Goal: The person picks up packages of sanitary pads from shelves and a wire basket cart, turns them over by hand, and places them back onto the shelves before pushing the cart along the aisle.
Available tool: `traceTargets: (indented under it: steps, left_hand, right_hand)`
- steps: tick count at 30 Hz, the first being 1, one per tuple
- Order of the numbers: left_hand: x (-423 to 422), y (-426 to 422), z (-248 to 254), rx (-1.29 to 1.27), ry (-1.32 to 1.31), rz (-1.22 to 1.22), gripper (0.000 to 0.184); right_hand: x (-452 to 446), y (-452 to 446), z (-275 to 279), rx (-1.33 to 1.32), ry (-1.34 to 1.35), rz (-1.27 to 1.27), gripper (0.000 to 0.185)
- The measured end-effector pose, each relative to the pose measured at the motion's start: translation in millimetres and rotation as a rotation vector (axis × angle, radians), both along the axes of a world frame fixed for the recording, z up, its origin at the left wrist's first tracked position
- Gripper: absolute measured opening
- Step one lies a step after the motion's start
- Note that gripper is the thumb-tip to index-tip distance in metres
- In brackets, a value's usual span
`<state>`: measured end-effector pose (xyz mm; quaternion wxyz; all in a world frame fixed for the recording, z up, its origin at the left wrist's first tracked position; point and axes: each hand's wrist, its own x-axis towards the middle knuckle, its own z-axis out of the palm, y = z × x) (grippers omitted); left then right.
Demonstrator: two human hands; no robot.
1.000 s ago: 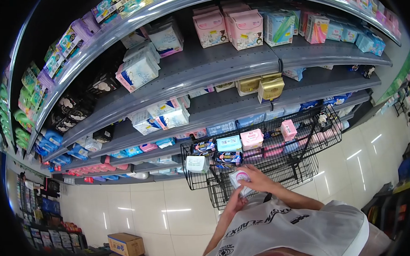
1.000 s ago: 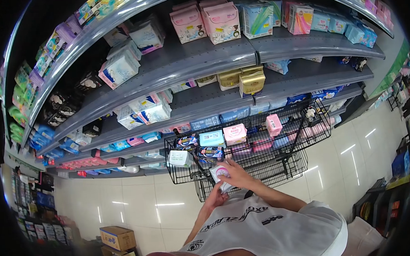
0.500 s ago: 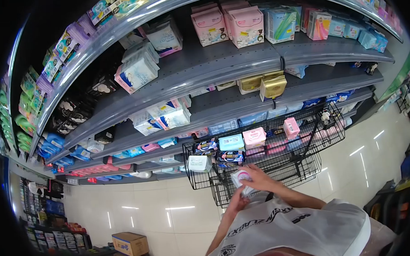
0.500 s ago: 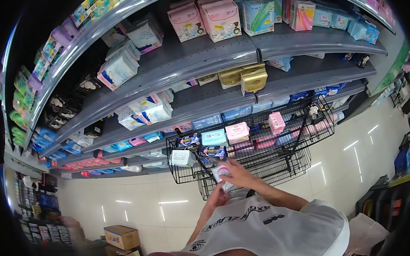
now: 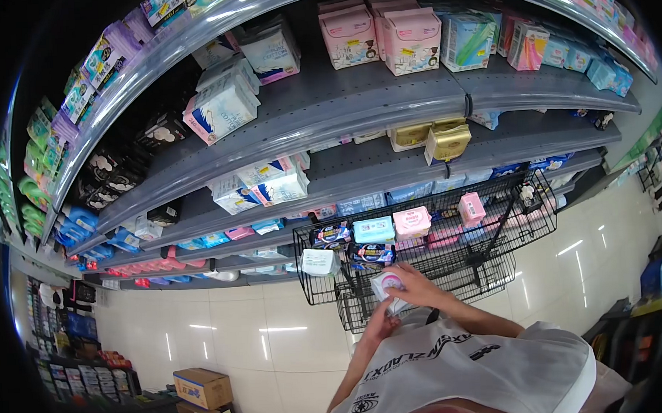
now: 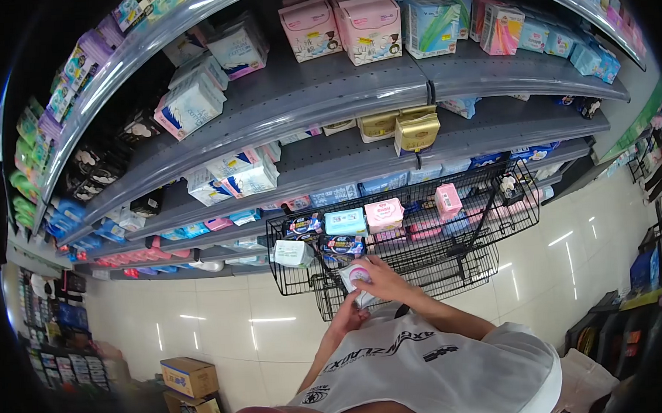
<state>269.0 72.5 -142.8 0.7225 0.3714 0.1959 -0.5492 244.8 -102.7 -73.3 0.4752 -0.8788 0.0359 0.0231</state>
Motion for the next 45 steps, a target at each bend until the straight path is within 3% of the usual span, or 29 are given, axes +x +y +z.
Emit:
traceTargets:
  steps: [24,39,41,45]
  left_hand:
    - [6.0,-4.8,-3.9,0.021,-0.011,-0.033,0.041]
    - [-4.4,1.9,-4.3,0.048,-0.054,-0.030,0.031]
    - [-4.7,5.5,-11.6,0.000,-0.025,-0.042,0.043]
    - [-7.1,7.4,-14.6,-0.017,-0.031,-0.055,0.043]
  right_hand:
    - [6.3,-4.8,-7.0,0.017,0.027,-0.022,0.050]
    - [-5.3,1.3,-16.5,0.026,0.020,-0.020,0.055]
    - [-7.9,2.0,-15.9,0.022,0.043,-0.027,0.056]
    - [-12.7,2.4,-18.9,0.005,0.015,-0.028,0.056]
